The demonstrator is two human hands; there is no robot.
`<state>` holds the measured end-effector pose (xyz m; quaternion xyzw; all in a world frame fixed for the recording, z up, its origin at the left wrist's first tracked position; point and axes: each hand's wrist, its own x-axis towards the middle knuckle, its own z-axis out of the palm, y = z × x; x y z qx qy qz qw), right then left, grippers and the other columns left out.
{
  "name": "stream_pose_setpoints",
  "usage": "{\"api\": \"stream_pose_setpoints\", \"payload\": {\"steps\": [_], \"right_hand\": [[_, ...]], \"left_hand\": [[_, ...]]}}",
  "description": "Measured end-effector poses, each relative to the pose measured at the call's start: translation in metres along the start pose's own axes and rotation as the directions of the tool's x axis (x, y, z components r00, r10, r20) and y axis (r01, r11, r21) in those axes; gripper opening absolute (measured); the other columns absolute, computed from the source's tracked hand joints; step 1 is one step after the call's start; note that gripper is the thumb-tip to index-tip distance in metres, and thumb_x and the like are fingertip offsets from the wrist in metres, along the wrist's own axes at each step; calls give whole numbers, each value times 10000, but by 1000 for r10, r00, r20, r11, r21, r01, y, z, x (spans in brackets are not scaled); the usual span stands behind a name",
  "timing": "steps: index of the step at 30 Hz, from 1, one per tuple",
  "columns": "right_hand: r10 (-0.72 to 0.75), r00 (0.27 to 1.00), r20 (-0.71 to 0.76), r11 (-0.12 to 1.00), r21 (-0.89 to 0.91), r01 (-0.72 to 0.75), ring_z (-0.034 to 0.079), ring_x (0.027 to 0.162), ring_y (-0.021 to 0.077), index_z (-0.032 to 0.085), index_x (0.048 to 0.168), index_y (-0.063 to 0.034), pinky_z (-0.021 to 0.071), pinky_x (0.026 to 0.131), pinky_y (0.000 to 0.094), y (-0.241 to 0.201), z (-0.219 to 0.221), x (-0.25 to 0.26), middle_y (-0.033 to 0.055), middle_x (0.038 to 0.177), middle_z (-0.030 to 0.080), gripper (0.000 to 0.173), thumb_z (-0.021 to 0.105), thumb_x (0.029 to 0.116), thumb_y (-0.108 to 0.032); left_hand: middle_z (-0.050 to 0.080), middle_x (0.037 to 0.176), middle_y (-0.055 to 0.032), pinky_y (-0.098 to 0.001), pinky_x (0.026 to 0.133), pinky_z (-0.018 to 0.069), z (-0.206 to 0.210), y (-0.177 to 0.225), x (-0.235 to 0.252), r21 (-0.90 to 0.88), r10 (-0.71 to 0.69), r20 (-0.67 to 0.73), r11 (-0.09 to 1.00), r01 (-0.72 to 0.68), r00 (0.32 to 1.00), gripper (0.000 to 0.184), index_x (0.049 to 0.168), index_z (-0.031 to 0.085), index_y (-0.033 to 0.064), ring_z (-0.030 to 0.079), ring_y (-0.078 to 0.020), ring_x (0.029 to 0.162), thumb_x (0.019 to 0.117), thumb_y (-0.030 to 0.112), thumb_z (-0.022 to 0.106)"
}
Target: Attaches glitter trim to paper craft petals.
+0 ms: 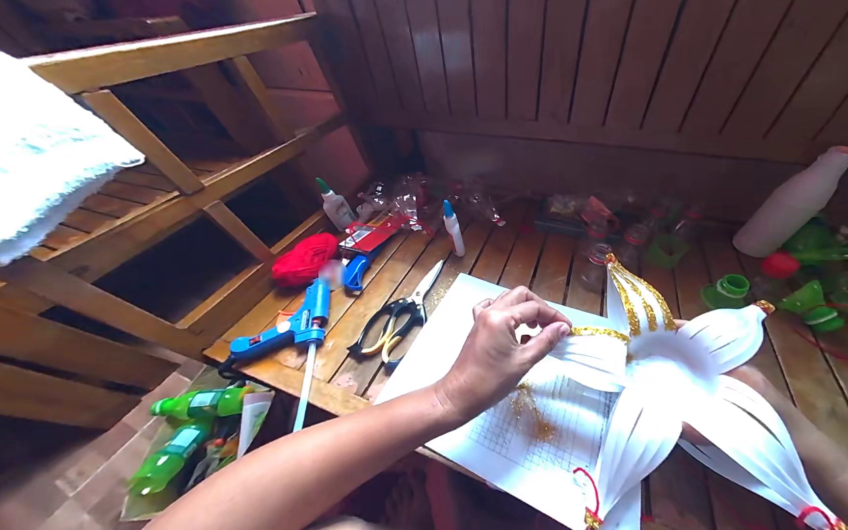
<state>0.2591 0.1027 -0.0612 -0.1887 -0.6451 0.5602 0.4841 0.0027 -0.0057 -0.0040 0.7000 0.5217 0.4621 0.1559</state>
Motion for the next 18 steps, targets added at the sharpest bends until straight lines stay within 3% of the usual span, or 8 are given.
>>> {"api": "stream_pose_setpoints", "payload": {"steps": [3, 5, 6, 9, 12, 16, 17, 18], "right_hand": [[197, 970, -142, 973, -91, -211, 607, 714, -88, 630, 796, 21, 497, 739, 94, -25, 16, 4, -73, 717, 677, 221, 474, 941, 82], [129, 979, -160, 983, -110, -148, 615, 712, -91, 633, 782, 30, 500, 728, 89, -29, 21, 2, -72, 717, 686, 200, 495, 911, 96], [111, 989, -93, 983, -136, -123, 617, 783, -94, 640, 860, 64, 492, 788, 86, -39, 22, -4, -64, 784, 691, 173, 487, 936, 92], [98, 994, 58, 985, -149, -88, 618, 956, -121, 641, 1034, 1, 479, 903, 85, -40, 12, -13, -130, 949, 699, 173, 482, 976, 37], [90, 993, 70, 989, -127, -81, 619, 953, -121, 643, 1028, -16, 482, 891, 85, -37, 11, -12, -132, 943, 698, 177, 483, 972, 37], [268, 960, -79, 958, -85, -275, 616, 864, -81, 625, 987, 65, 476, 841, 84, -63, 34, -11, -34, 867, 687, 212, 414, 992, 87], [291, 949, -118, 954, -40, -297, 619, 840, -91, 631, 948, 14, 478, 823, 80, -63, 37, -11, -62, 838, 689, 236, 412, 996, 86], [214, 975, -62, 974, -60, -218, 630, 880, -111, 652, 960, -42, 486, 841, 73, -50, 28, -13, -107, 870, 705, 232, 446, 978, 64]], "left_hand": [[693, 919, 80, -384, 961, 403, -1, 1, 0, 9, -8, 3, 1000, 8, 1000, 189, 965, 777, 130, 607, -11, 930, 973, 273, 655], [691, 918, 72, -381, 953, 404, -1, 0, 0, 12, -3, 1, 1000, 3, 1000, 182, 966, 773, 121, 606, -18, 927, 969, 260, 657], [688, 915, 69, -369, 947, 409, -1, 0, 0, 12, 2, 1, 1000, -2, 1000, 173, 963, 771, 118, 605, -18, 923, 965, 252, 662], [690, 913, 75, -333, 927, 419, -2, 0, 2, -3, 0, 2, 1000, 0, 1000, 145, 955, 770, 125, 605, -9, 917, 949, 243, 687], [687, 912, 81, -290, 902, 428, -3, 1, 3, -17, -17, 6, 1000, 17, 1000, 143, 947, 772, 126, 599, 2, 914, 944, 246, 695], [698, 917, 73, -293, 910, 431, -4, 2, 3, -17, -11, -14, 1000, 11, 1000, 187, 948, 778, 116, 606, 12, 924, 971, 262, 664], [700, 920, 71, -308, 923, 428, -4, 2, 3, -11, -6, -18, 1000, 6, 1000, 197, 953, 779, 114, 608, 10, 927, 979, 263, 652], [702, 925, 72, -331, 939, 421, -4, 2, 2, -3, -3, -19, 1000, 3, 1000, 207, 958, 780, 117, 611, 8, 930, 987, 266, 640]]}}
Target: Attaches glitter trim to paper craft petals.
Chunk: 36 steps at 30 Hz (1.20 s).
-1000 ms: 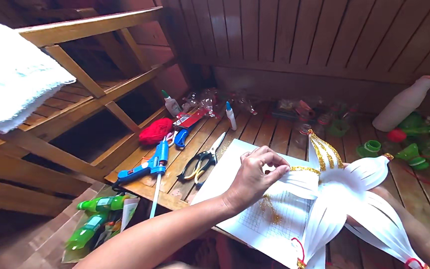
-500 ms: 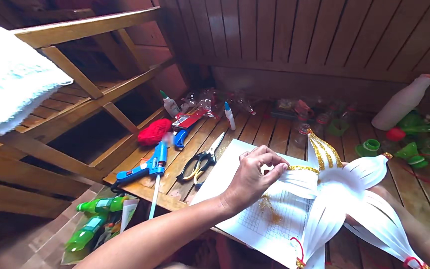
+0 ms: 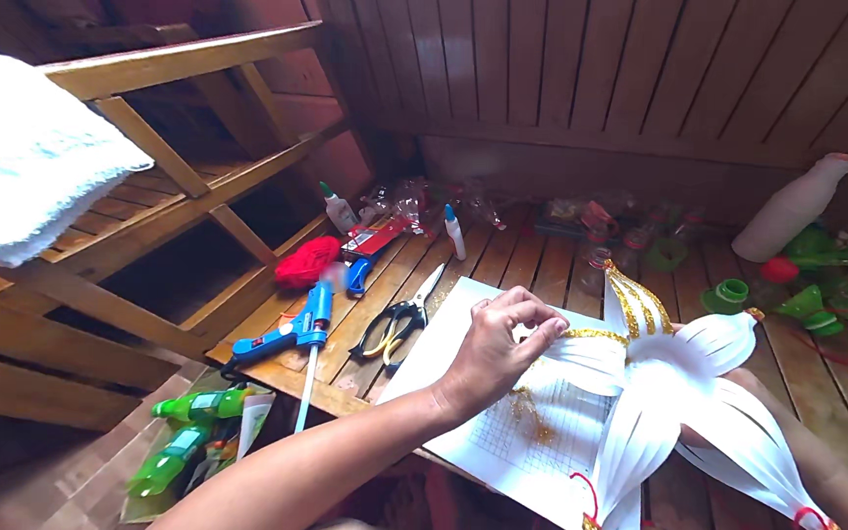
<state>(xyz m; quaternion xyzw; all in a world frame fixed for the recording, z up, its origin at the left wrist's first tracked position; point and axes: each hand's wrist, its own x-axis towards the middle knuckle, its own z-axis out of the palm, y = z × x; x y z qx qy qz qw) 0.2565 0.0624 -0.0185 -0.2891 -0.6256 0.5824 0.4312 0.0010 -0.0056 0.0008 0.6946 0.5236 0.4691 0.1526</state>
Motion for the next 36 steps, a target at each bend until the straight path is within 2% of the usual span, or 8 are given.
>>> {"api": "stream_pose_setpoints", "payload": {"steps": [3, 6, 8, 14, 22, 26, 31, 36], "right_hand": [[-102, 989, 110, 969, -213, 124, 600, 962, -118, 624, 1082, 53, 462, 894, 74, 3, -9, -3, -72, 961, 678, 170, 487, 996, 0], [97, 988, -122, 995, 2, -98, 582, 797, -80, 575, 946, 80, 464, 784, 76, -27, 24, -7, -18, 809, 643, 209, 374, 990, 116], [156, 985, -77, 985, -57, -161, 585, 858, -95, 580, 1027, 99, 456, 820, 63, -42, 25, -13, -2, 865, 649, 200, 380, 1017, 93], [-270, 955, 124, 914, -278, 294, 610, 1002, -116, 651, 1110, 29, 470, 921, 85, 22, -15, -6, -84, 1012, 698, 188, 598, 963, -76], [118, 984, -135, 987, -96, -131, 588, 787, -92, 603, 945, 132, 468, 806, 68, -29, 24, -3, -17, 799, 662, 147, 456, 957, 129], [16, 976, -217, 998, 59, -3, 595, 699, -54, 592, 814, 57, 487, 718, 101, -7, 26, 4, -30, 706, 648, 225, 429, 949, 136], [-139, 990, 17, 983, 125, 135, 635, 806, -112, 667, 854, -79, 499, 775, 76, 29, -10, 15, -131, 795, 701, 256, 477, 921, 80], [-8, 1000, -23, 999, -37, 7, 619, 787, -84, 619, 897, 10, 499, 794, 88, -9, 9, 1, -81, 786, 681, 183, 464, 967, 77]], "left_hand": [[705, 927, 70, -399, 972, 395, 1, 0, -1, 13, 8, -8, 1000, -7, 1000, 222, 957, 782, 117, 616, -2, 930, 994, 262, 618], [700, 914, 76, -407, 979, 387, 1, 0, -1, 21, 9, -10, 1000, -8, 1000, 195, 948, 781, 124, 611, -2, 926, 974, 250, 634], [694, 900, 77, -408, 975, 383, 1, 1, 0, 27, 6, -9, 1000, -6, 1000, 173, 940, 780, 125, 608, -8, 917, 960, 242, 654], [693, 901, 84, -350, 937, 407, 0, 1, 1, 33, -12, 7, 999, 12, 1000, 130, 937, 773, 133, 605, -4, 915, 933, 238, 696], [700, 905, 76, -369, 929, 406, -1, 0, 0, 35, 3, 4, 999, -3, 1000, 185, 940, 780, 126, 609, -3, 905, 964, 266, 662], [708, 922, 74, -425, 967, 387, -1, 0, -1, 51, 9, -8, 999, -9, 1000, 206, 946, 785, 129, 616, -10, 918, 978, 264, 632], [702, 904, 76, -428, 967, 382, 0, 1, 0, 72, -1, -3, 997, 1, 1000, 168, 938, 781, 135, 614, -23, 912, 955, 255, 664], [694, 902, 81, -346, 915, 420, -1, -1, 1, 38, -1, 10, 999, 1, 1000, 134, 929, 768, 133, 607, -8, 905, 928, 247, 697]]}}
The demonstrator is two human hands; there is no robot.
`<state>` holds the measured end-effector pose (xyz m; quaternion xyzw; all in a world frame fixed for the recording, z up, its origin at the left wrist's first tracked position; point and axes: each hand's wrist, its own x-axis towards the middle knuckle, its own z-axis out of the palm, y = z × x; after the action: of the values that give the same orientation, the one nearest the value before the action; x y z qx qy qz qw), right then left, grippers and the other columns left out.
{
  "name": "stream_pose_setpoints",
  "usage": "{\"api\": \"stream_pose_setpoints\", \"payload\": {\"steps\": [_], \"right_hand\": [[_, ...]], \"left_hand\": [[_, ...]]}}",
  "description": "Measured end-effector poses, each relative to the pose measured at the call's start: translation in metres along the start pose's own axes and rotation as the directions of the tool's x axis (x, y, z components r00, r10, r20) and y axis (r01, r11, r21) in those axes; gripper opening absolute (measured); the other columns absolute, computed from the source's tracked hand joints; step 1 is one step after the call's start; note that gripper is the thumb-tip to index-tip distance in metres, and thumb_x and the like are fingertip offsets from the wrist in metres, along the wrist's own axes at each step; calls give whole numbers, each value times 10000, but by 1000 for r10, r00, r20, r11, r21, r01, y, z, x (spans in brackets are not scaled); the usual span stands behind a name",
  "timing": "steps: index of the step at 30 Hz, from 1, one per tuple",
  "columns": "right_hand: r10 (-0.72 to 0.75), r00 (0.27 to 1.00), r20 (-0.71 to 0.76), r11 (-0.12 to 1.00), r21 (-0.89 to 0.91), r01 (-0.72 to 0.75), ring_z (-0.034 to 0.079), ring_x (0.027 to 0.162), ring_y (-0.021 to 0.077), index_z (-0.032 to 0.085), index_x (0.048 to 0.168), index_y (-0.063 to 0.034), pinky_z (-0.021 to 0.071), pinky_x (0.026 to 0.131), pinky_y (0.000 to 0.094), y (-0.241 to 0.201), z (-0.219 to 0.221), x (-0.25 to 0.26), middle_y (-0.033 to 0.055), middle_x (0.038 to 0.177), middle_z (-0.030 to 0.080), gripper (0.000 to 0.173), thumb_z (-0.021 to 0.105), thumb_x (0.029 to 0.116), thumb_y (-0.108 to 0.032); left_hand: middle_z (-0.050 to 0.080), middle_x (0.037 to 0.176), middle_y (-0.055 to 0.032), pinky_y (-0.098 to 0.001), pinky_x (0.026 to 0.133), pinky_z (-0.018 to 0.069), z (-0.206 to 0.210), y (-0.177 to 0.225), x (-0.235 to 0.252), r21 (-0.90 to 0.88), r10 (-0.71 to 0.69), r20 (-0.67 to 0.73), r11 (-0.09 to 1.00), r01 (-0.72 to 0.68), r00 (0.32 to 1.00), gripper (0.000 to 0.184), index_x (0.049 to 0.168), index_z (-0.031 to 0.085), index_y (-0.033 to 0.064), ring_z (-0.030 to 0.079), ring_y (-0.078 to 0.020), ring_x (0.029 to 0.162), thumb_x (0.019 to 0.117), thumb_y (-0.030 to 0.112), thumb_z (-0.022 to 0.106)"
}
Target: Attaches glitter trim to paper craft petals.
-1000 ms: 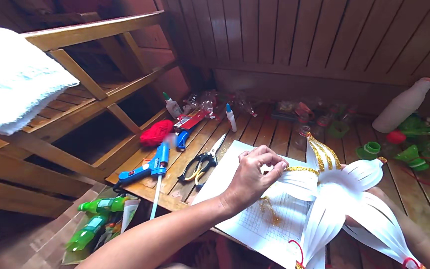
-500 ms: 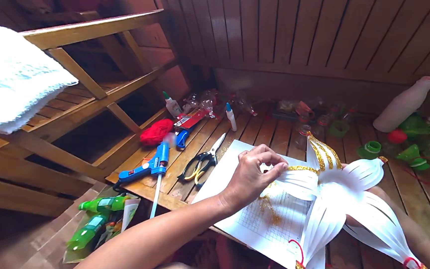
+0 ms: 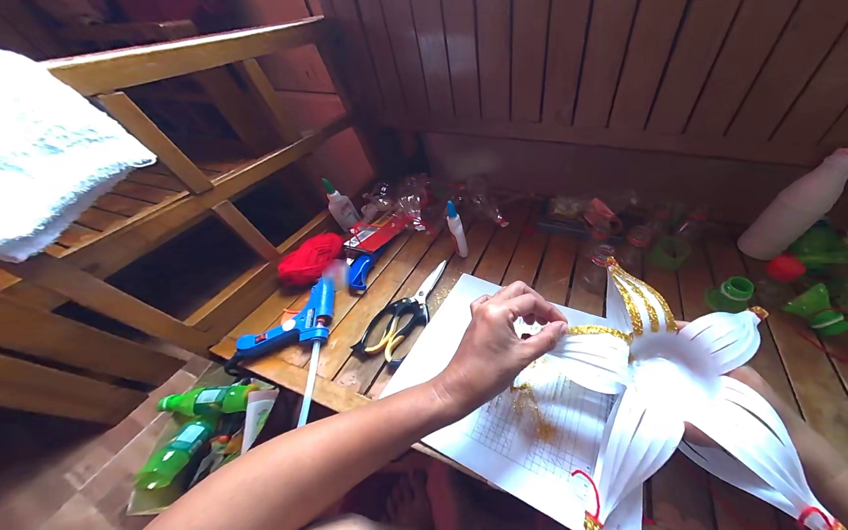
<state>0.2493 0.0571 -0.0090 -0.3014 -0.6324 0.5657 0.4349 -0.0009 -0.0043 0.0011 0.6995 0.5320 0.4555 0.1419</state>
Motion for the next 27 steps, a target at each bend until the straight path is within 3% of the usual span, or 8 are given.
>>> {"api": "stream_pose_setpoints", "payload": {"steps": [2, 4, 8, 14, 17, 21, 25, 27], "right_hand": [[85, 996, -12, 994, -65, -85, 576, 782, -98, 614, 906, 66, 455, 792, 68, -11, 1, -1, -58, 784, 645, 155, 473, 962, 99], [-31, 999, 31, 999, 12, 31, 626, 840, -108, 631, 929, -3, 490, 819, 70, 14, -10, 4, -104, 829, 688, 193, 460, 958, 82], [147, 964, -224, 985, 120, -122, 581, 666, -58, 589, 781, 10, 482, 699, 99, 2, 14, 10, -54, 678, 634, 314, 374, 986, 112], [69, 996, -58, 997, -30, -71, 605, 819, -100, 605, 950, 67, 480, 812, 67, -12, 7, -6, -54, 821, 670, 183, 429, 986, 100], [-157, 984, 85, 979, -119, 166, 614, 929, -118, 635, 1016, 59, 473, 872, 70, 16, -13, -4, -84, 919, 690, 152, 490, 979, 32], [136, 985, -110, 991, 9, -135, 594, 762, -72, 597, 875, 67, 482, 792, 89, -22, 16, -3, -45, 758, 651, 191, 438, 958, 133], [-168, 984, -60, 985, 29, 169, 615, 753, -113, 628, 833, -13, 492, 734, 79, 39, -11, 14, -96, 758, 685, 184, 490, 918, 73], [-245, 962, 124, 958, -123, 260, 626, 1002, -94, 656, 1097, 99, 484, 935, 102, 36, -29, -2, -2, 1032, 721, 196, 537, 973, 4]], "left_hand": [[691, 901, 84, -306, 890, 434, 0, -1, 0, -13, -5, 4, 1000, 5, 1000, 134, 925, 768, 131, 605, -4, 903, 923, 250, 705], [689, 895, 85, -311, 894, 424, 0, 0, 0, -18, -13, 7, 1000, 13, 1000, 150, 925, 771, 131, 601, -3, 900, 937, 261, 697], [694, 903, 83, -390, 956, 395, 0, 1, -2, 5, -6, -1, 1000, 6, 1000, 190, 944, 783, 128, 603, 0, 903, 969, 261, 650], [697, 900, 83, -415, 946, 397, 0, 1, -1, 31, 9, -9, 999, -8, 1000, 146, 943, 782, 141, 611, -25, 906, 941, 239, 673], [688, 894, 83, -374, 928, 411, 1, 1, 0, 19, -7, -4, 1000, 7, 1000, 125, 930, 765, 139, 607, -21, 907, 925, 247, 704], [689, 897, 91, -358, 925, 407, 0, 0, -1, -1, -14, 5, 1000, 14, 1000, 166, 929, 770, 139, 598, -4, 898, 949, 283, 689], [701, 948, 64, -283, 889, 459, -6, 1, 0, -41, 13, 0, 999, -13, 1000, 188, 994, 782, 116, 611, 1, 914, 972, 260, 663], [691, 959, 48, -209, 854, 508, -14, -3, 2, -55, 3, -26, 998, -5, 1000, 179, 1008, 766, 107, 626, -1, 931, 978, 244, 655]]}}
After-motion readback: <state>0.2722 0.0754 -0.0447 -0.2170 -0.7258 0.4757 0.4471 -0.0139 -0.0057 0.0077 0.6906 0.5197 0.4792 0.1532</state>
